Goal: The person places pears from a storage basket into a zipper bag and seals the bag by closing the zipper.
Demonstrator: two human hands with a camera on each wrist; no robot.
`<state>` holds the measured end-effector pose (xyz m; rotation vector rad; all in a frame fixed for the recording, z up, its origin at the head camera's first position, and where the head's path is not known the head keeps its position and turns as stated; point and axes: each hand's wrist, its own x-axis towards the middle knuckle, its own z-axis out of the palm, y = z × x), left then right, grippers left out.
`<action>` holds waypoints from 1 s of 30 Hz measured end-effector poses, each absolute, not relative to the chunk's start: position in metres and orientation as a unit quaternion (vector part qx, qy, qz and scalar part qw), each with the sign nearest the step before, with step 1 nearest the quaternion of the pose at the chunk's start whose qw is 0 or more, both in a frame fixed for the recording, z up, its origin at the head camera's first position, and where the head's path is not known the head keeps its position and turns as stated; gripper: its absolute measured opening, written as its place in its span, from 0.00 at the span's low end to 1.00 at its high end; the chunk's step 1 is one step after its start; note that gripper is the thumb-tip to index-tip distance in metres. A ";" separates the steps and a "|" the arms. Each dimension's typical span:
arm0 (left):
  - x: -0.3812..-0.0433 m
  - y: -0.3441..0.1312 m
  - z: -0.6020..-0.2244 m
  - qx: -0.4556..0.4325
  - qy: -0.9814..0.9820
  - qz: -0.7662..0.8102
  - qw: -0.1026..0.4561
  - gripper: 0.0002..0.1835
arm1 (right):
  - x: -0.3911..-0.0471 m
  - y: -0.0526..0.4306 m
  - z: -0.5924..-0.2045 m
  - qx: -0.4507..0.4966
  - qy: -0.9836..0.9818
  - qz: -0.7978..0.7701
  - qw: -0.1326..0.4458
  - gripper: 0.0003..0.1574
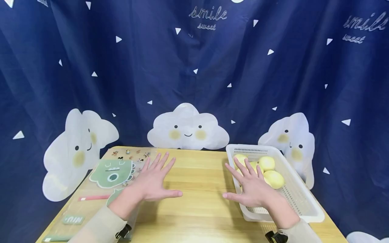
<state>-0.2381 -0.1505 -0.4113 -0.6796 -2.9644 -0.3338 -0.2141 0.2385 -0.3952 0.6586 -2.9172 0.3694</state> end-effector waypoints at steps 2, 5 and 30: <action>-0.238 -0.151 -0.411 -0.221 -0.968 -0.106 0.043 0.69 | -0.213 0.240 -0.397 0.213 -0.968 0.123 0.058 0.63; -0.239 -0.152 -0.409 -0.222 -0.968 -0.105 0.050 0.69 | -0.211 0.243 -0.399 0.205 -0.969 0.124 0.051 0.63; -0.240 -0.216 -0.402 -0.211 -0.963 -0.148 0.077 0.32 | -0.200 0.257 -0.398 0.213 -0.964 0.117 0.106 0.53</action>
